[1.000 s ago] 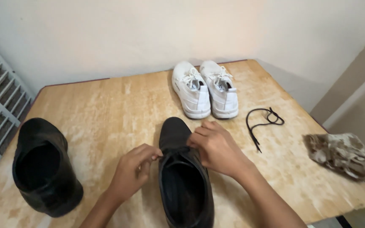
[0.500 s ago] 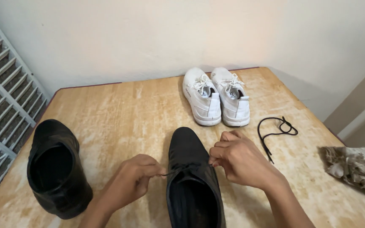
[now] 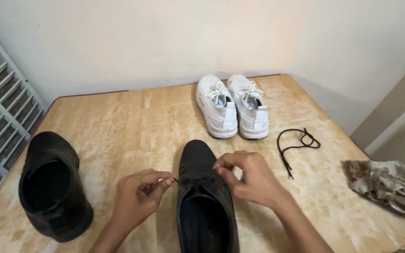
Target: The person laces a black shoe by threading a black lace through the eyelets and tying a knot. They then repeat the process on a second black shoe. Finally, they place the two black shoes next to a pair of white shoes on the table.
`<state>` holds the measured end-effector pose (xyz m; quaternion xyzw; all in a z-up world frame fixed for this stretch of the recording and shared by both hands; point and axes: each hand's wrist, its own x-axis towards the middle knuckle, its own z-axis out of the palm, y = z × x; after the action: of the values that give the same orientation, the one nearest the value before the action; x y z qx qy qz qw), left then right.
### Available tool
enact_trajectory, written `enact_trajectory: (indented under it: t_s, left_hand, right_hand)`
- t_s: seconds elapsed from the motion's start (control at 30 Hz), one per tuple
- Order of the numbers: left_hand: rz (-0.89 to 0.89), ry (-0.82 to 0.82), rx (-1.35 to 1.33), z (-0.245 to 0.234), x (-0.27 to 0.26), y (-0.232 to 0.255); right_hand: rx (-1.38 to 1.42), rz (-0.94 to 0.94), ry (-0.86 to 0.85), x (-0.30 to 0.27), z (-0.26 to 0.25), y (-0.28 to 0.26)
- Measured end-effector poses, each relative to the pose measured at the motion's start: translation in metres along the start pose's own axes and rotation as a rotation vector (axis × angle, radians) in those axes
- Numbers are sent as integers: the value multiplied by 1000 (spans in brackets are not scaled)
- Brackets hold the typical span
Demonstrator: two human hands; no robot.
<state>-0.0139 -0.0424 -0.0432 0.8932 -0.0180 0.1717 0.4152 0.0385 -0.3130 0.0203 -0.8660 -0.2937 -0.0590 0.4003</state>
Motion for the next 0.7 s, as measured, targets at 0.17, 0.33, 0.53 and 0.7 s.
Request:
enact_trajectory:
  t_s: [0.17, 0.33, 0.53, 0.7]
  left_hand:
    - [-177, -145, -630, 26, 3, -11]
    - [-59, -117, -637, 31, 9, -9]
    - [21, -349, -710, 51, 13, 6]
    - [19, -342, -725, 55, 13, 13]
  right_hand:
    - [291, 75, 126, 2, 22, 5]
    - [681, -63, 227, 1, 53, 10]
    - [656, -182, 76, -6, 52, 12]
    - [442, -334, 163, -8, 47, 9]
